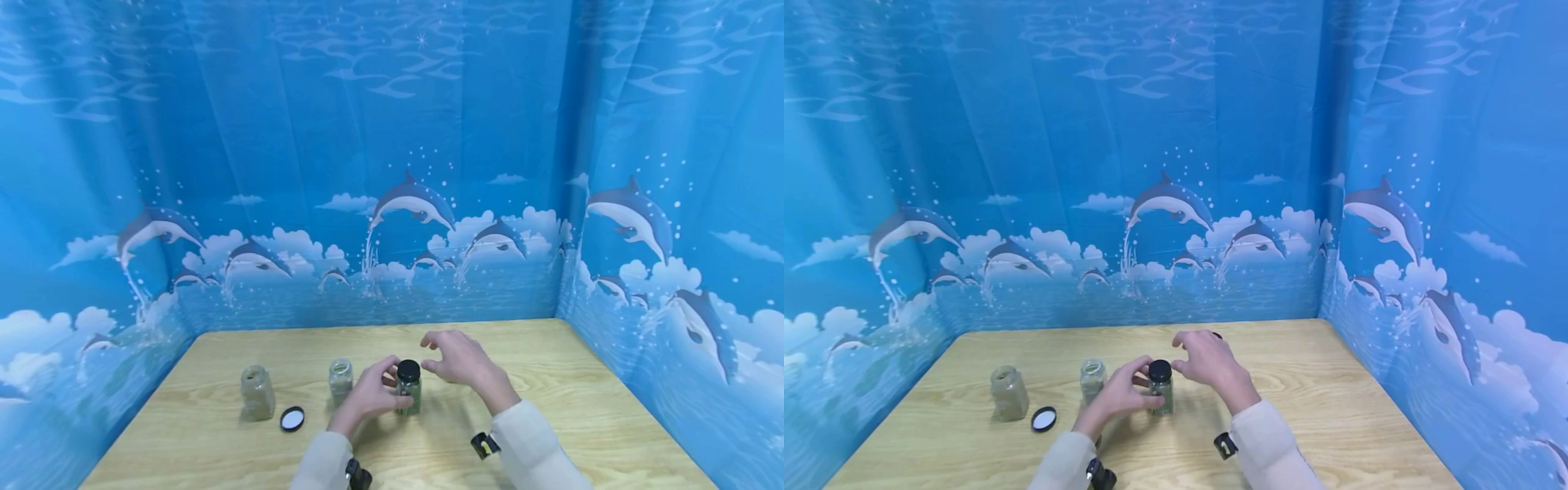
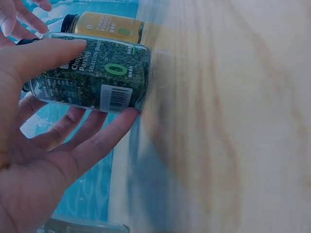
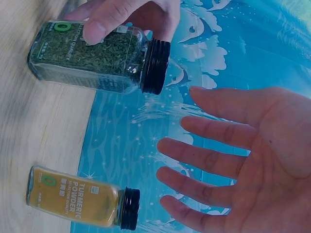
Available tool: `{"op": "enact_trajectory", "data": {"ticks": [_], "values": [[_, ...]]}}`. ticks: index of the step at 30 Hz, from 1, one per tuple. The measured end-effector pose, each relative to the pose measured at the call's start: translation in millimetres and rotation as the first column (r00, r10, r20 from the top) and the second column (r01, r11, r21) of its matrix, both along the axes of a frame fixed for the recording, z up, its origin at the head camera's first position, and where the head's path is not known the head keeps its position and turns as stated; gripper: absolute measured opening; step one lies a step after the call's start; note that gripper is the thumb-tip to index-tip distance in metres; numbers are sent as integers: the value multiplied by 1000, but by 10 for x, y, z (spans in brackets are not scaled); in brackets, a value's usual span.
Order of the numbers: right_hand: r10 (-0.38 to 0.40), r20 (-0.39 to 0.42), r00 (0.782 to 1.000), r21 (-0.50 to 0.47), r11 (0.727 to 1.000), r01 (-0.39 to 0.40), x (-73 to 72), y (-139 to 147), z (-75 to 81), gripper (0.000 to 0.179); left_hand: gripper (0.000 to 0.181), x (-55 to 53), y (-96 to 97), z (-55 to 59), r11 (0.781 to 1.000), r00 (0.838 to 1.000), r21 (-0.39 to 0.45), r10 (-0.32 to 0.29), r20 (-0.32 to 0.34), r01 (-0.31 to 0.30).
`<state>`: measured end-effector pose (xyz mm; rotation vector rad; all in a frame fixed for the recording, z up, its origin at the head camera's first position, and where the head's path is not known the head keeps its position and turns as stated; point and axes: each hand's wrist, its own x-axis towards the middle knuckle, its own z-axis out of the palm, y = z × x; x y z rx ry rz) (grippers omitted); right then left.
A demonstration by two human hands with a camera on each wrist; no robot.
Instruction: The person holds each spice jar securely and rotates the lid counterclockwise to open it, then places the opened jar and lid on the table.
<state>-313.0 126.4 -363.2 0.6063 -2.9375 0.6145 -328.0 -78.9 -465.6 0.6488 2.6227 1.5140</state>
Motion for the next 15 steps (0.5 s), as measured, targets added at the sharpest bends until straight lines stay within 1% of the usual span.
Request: {"op": "enact_trajectory", "data": {"ticks": [4, 8, 15], "values": [[10, -18, 1000, -2, 1000, -11, 35, -10, 5, 31, 56, 28, -18, -35, 999, 999, 44, 25, 25, -26], [16, -36, 999, 2, 1000, -16, 63, -19, 4, 30, 58, 45, -18, -43, 997, 999, 67, 46, 24, -48], [28, -55, 998, -4, 1000, -28, 122, -40, -13, 31, 48, 89, -34, -26, 996, 999, 80, 47, 23, -49]]}}
